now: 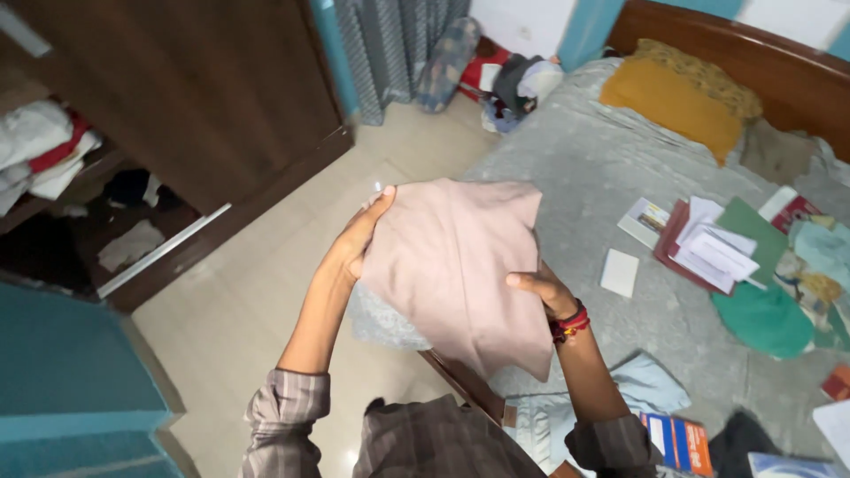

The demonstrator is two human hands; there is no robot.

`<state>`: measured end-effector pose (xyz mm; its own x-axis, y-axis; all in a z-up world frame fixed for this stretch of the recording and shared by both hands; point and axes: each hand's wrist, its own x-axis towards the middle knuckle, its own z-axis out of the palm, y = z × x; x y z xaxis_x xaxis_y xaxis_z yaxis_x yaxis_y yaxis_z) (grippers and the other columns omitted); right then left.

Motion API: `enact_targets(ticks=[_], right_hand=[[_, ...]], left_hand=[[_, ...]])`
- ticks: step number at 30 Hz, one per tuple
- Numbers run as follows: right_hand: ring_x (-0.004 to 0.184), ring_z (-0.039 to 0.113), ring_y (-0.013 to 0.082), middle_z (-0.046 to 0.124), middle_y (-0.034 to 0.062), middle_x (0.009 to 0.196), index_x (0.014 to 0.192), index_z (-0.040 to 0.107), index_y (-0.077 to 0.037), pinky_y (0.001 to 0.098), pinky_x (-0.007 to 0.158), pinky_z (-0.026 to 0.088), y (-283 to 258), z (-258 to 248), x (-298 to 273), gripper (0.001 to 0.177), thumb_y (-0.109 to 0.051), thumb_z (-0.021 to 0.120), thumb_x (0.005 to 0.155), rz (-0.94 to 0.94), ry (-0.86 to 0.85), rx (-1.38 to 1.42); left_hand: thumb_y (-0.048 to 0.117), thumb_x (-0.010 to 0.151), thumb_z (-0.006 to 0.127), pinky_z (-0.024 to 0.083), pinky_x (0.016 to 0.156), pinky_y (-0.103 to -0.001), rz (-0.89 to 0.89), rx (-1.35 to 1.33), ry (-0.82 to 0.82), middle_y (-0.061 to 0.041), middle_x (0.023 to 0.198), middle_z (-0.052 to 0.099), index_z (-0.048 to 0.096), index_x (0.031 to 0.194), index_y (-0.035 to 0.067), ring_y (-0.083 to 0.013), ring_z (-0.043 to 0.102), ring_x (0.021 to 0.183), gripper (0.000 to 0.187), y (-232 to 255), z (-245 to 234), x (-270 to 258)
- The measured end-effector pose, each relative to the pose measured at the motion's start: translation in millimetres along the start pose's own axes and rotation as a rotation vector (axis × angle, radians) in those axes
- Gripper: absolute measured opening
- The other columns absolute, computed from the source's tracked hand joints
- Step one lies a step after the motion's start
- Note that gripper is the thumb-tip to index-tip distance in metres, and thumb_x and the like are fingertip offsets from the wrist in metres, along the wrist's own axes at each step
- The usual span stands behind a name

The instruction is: The person folds several pieces of clothing, including a white shirt, a brown shirt, and a light blue shirt, and places them into a wardrobe. They also pick up multiple books from a bed and arrange them on a shelf inside the wardrobe.

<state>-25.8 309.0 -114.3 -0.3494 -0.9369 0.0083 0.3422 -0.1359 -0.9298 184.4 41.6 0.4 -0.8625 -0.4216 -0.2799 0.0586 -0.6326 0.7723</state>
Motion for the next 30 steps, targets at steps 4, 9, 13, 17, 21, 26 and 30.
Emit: enact_targets(ticks=[4, 9, 13, 17, 21, 26, 30], right_hand=[[0.108, 0.065, 0.0262, 0.066, 0.0155, 0.120, 0.138, 0.054, 0.008, 0.0403, 0.093, 0.053, 32.1, -0.3, 24.4, 0.062, -0.014, 0.075, 0.083, 0.122, -0.096, 0.018], [0.107, 0.068, 0.0276, 0.070, 0.0138, 0.119, 0.133, 0.058, 0.002, 0.0402, 0.094, 0.055, 39.9, 59.2, 41.9, 0.057, -0.017, 0.070, 0.081, 0.144, -0.005, 0.243], [0.107, 0.069, 0.0282, 0.072, 0.0168, 0.117, 0.128, 0.062, 0.007, 0.0396, 0.096, 0.054, 36.6, 113.3, 59.4, 0.050, -0.022, 0.069, 0.087, 0.172, 0.132, 0.336], [0.110, 0.067, 0.0259, 0.069, 0.0125, 0.118, 0.128, 0.059, 0.003, 0.0415, 0.099, 0.053, 53.6, 161.4, 93.2, 0.045, -0.020, 0.071, 0.092, 0.125, 0.215, 0.427], [0.113, 0.065, 0.0256, 0.066, 0.0113, 0.123, 0.136, 0.055, 0.001, 0.0420, 0.100, 0.053, 71.4, 232.7, 120.9, 0.051, -0.013, 0.070, 0.089, -0.002, 0.196, 0.423], [0.115, 0.064, 0.0266, 0.062, 0.0149, 0.127, 0.139, 0.051, 0.004, 0.0424, 0.101, 0.054, 121.8, 331.1, 137.5, 0.056, -0.008, 0.070, 0.087, 0.037, 0.038, 0.441], [0.116, 0.062, 0.0214, 0.061, 0.0131, 0.131, 0.142, 0.047, 0.004, 0.0374, 0.097, 0.051, 149.5, 380.0, 140.3, 0.060, -0.005, 0.072, 0.088, -0.172, -0.167, -0.177]], left_hand=[[0.040, 0.095, 0.067, 0.056, 0.095, -0.034, 0.054, 0.108, 0.046, -0.012, 0.122, 0.069, 0.059, 0.132, -0.001, -0.0208, 0.066, 0.110, 0.055, 4.6, -24.8, -1.2], [0.038, 0.106, 0.061, 0.051, 0.093, -0.033, 0.585, 0.789, 0.296, -0.013, 0.119, 0.064, 0.055, 0.136, 0.002, -0.0207, 0.059, 0.108, 0.047, 24.6, -67.4, -32.9], [0.028, 0.108, 0.060, 0.051, 0.088, -0.032, 0.885, 0.793, 0.437, -0.009, 0.117, 0.062, 0.056, 0.126, 0.000, -0.0168, 0.059, 0.107, 0.034, 17.8, -105.8, -101.0], [0.024, 0.113, 0.053, 0.058, 0.086, -0.033, 0.571, 0.569, 0.153, -0.009, 0.101, 0.072, 0.065, 0.109, 0.000, -0.0182, 0.068, 0.092, 0.027, -24.7, -160.0, -150.4], [0.046, 0.104, 0.049, 0.055, 0.101, -0.038, 0.205, 0.389, 0.118, -0.010, 0.136, 0.058, 0.046, 0.144, 0.008, -0.0210, 0.059, 0.125, 0.056, -63.8, -189.3, -155.0], [0.063, 0.095, 0.054, 0.044, 0.113, -0.046, 0.387, -0.588, -0.072, -0.021, 0.153, 0.049, 0.034, 0.155, 0.001, -0.0346, 0.049, 0.139, 0.088, -62.4, -225.8, -133.5], [0.047, 0.091, 0.071, 0.043, 0.116, -0.050, 0.579, -0.715, 0.079, -0.024, 0.151, 0.048, 0.033, 0.154, -0.005, -0.0379, 0.050, 0.138, 0.090, -49.5, -285.4, -141.7]])
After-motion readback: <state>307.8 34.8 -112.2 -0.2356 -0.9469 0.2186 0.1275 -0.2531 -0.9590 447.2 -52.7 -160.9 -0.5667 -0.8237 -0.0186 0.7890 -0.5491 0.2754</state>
